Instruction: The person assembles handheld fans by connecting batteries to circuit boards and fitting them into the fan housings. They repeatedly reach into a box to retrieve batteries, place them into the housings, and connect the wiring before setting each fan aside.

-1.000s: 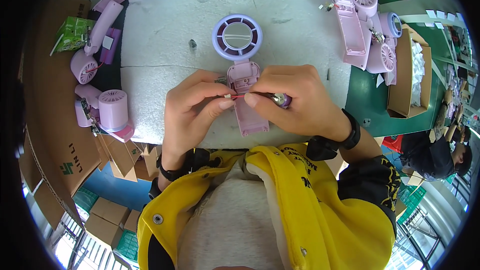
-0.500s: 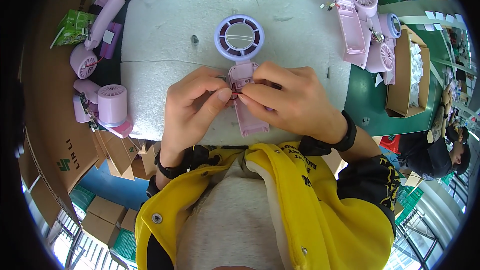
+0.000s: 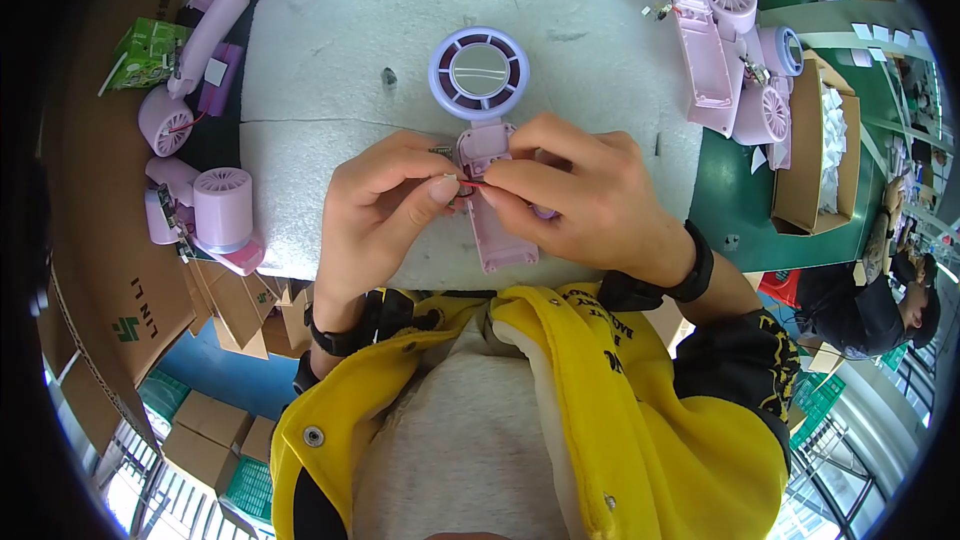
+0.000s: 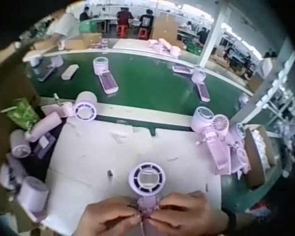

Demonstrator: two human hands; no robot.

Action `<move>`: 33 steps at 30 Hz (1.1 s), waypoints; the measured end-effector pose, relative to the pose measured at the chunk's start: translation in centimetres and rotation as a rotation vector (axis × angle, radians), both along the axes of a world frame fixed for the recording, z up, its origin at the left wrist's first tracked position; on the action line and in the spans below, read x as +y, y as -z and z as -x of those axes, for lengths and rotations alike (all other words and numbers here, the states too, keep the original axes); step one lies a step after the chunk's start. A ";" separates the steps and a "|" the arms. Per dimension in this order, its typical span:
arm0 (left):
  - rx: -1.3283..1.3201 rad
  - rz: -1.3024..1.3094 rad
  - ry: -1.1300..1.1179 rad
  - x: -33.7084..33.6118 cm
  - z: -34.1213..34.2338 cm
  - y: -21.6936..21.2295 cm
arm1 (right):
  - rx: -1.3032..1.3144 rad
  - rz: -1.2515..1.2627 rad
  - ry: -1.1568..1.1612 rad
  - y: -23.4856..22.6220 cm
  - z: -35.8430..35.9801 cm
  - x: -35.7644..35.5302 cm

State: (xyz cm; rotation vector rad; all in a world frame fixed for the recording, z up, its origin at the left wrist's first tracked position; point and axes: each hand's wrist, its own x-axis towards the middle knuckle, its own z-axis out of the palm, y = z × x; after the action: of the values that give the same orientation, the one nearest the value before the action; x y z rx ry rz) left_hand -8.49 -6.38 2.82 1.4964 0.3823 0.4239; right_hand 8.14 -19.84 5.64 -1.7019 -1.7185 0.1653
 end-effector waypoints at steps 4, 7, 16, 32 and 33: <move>0.016 -0.011 0.008 0.0 0.1 0.0 | -0.069 -0.024 0.000 0.0 -0.1 0.0; 0.038 -0.025 0.085 0.5 0.4 -0.2 | -0.098 -0.038 -0.005 0.1 -0.2 0.0; 0.037 -0.086 0.077 0.3 0.2 -0.7 | 0.009 0.011 -0.045 0.1 -0.2 0.0; -0.022 -0.049 0.003 0.0 -0.1 0.1 | -0.143 -0.046 -0.047 -0.3 -0.2 -0.1; -0.022 -0.049 0.003 0.0 -0.1 0.1 | -0.134 -0.024 -0.048 -0.4 -0.2 -0.1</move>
State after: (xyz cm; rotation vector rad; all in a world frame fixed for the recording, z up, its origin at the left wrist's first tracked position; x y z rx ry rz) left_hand -8.37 -6.36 2.77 1.5387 0.3545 0.4498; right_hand 8.34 -19.99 6.02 -1.6882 -1.8522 0.0531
